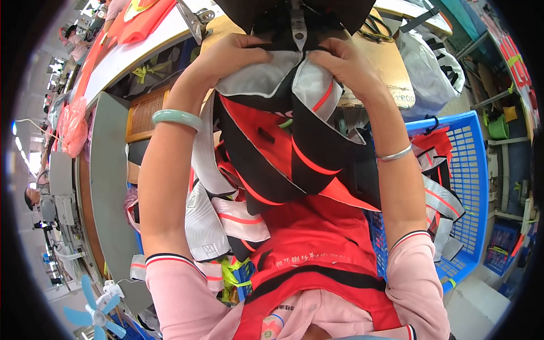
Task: Assembling reflective safety vests using an industrial machine.
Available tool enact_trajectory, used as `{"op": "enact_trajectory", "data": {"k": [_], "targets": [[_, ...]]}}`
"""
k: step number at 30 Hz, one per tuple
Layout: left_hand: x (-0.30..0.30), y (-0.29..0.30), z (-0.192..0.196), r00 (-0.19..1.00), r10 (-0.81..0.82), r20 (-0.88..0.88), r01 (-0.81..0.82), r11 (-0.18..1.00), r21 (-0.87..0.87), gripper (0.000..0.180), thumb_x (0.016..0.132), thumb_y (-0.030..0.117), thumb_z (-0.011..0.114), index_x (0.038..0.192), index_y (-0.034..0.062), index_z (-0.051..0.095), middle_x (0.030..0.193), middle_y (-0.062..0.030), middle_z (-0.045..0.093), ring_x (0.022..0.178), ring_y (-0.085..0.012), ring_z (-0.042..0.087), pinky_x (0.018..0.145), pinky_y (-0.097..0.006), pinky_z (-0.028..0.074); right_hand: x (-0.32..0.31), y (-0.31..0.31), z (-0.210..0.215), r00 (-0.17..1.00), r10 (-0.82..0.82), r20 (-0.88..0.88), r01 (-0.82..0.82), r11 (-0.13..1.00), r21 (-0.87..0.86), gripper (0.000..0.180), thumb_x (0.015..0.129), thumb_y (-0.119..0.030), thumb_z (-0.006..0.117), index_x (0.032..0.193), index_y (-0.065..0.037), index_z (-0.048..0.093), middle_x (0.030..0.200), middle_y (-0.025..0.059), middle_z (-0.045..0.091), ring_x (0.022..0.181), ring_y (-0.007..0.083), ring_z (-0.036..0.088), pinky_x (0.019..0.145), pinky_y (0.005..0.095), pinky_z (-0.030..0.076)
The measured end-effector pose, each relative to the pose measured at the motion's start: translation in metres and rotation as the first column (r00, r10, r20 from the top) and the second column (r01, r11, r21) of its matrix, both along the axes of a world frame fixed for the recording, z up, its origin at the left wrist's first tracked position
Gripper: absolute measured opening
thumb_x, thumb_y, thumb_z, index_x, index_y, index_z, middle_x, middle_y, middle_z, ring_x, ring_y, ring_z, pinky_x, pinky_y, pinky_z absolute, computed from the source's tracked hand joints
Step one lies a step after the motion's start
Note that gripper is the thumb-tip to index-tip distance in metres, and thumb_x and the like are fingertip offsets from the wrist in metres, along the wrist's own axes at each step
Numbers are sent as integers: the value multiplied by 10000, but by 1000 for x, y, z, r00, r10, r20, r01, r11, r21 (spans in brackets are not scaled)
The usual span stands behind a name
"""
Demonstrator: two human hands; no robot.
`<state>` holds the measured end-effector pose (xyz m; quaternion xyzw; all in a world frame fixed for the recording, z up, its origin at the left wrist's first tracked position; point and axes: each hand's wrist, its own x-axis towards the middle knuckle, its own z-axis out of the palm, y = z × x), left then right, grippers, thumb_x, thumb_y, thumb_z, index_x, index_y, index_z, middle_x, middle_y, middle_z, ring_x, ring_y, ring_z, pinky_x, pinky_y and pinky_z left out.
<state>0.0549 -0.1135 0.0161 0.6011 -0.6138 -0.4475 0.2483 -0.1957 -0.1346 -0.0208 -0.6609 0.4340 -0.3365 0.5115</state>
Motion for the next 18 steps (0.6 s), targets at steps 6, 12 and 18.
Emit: {"op": "enact_trajectory", "data": {"k": [6, 12, 18], "targets": [[14, 35, 3, 999, 10, 31, -10, 1000, 13, 395, 845, 206, 671, 1155, -34, 624, 989, -38, 669, 841, -77, 608, 773, -219, 492, -25, 43, 22, 984, 93, -155, -103, 993, -60, 326, 851, -271, 639, 962, 35, 630, 772, 15, 602, 728, 100, 523, 638, 278, 436], [-7, 83, -1, 997, -68, -24, 70, 995, 71, 471, 846, 294, 692, 1191, -17, 614, 1026, -70, 670, 927, -107, 601, 826, -263, 483, -43, 99, 56, 964, 138, -226, -153, 987, -52, 341, 804, -261, 702, 1007, 9, 658, 803, 102, 647, 619, 127, 545, 574, 283, 443], [-57, 121, -55, 980, -196, -21, 185, 953, -241, 287, 832, 132, 666, 1091, 12, 637, 943, -145, 689, 864, -135, 637, 776, -325, 514, 6, 144, 53, 747, 237, -621, -542, 757, -364, 760, 760, -184, 720, 1398, -36, 335, 1347, 211, 466, 1017, 420, 587, 800, 465, 523]]}}
